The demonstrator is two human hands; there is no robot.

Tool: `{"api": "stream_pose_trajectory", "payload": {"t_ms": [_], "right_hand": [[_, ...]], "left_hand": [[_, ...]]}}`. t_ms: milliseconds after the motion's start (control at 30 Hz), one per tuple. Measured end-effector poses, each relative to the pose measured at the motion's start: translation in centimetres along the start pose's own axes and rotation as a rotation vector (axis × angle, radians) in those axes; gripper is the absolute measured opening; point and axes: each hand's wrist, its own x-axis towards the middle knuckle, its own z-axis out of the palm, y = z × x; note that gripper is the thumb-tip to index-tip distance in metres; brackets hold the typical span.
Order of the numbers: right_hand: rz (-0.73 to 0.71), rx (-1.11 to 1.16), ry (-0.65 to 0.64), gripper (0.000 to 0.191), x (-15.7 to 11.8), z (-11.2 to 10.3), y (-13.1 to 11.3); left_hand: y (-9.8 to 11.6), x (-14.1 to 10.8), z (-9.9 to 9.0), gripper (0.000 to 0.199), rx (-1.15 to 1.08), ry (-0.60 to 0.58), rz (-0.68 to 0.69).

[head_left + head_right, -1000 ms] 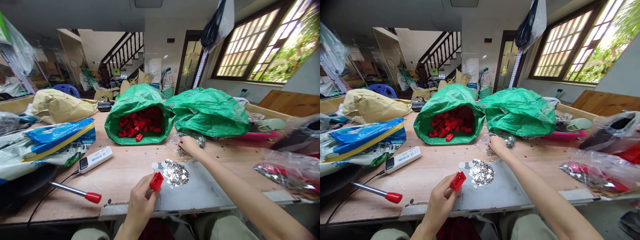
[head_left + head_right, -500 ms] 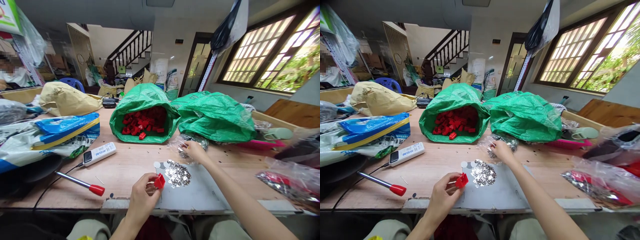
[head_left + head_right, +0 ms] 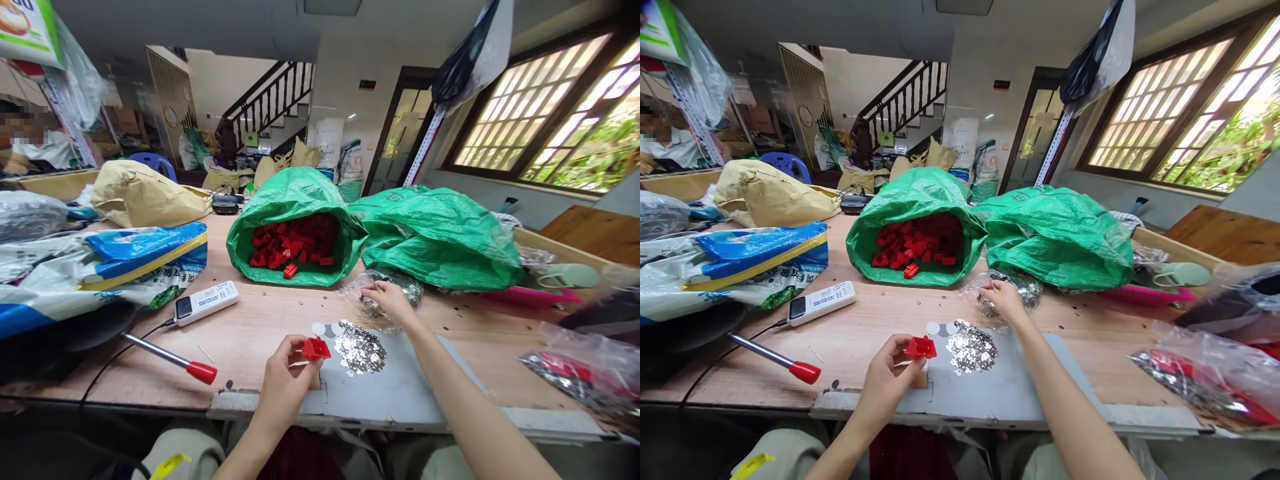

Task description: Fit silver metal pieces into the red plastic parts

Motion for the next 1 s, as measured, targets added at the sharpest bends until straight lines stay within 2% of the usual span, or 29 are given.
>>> {"api": "stream_pose_trajectory", "payload": {"t_ms": [133,233,300,433,533,600,700,867,1000], "right_hand": [[0.074,0.192,0.069,0.043,-0.5,0.3,-0.6],[0.105,0.351,0.034,0.055,-2.2,0.2,-2.5],[0.118,0.442,-0.052,0.060,-4.2,0.3,-4.3],[0.222,0.695,-0.310,0.048,-9.3,1.9,-8.3],[0.294,0.817,-0.401,0.044,-12.0,3.8,-10.4],[0.297,0.822,-0.378,0.042,-12.8,4.8,-10.9],[0.284,0.773,-0.271,0.042,-13.2,5.5,-10.4],[0.205,0.674,-0.184,0.040,-13.3,5.6,-9.0],[0.112,0.647,-0.098,0.040,-13.6,5.6,-8.7]], "left_hand": [[-0.3,0.2,-0.3,0.030,0.002,-0.008,0.002],[-0.6,0.6,-0.7,0.031,-0.004,-0.028,0.005],[-0.7,0.9,-0.9,0.032,-0.021,-0.012,0.008],[-0.6,0.9,-0.8,0.031,-0.037,0.046,0.053],[-0.6,0.6,-0.5,0.028,0.021,0.061,0.118],[-0.7,0.4,-0.4,0.026,0.091,0.076,0.172],[-1.0,0.3,-0.4,0.024,0.173,0.102,0.233],[-1.4,0.5,-0.4,0.023,0.230,0.097,0.293],[-1.5,0.5,-0.1,0.024,0.282,0.063,0.358]]}}
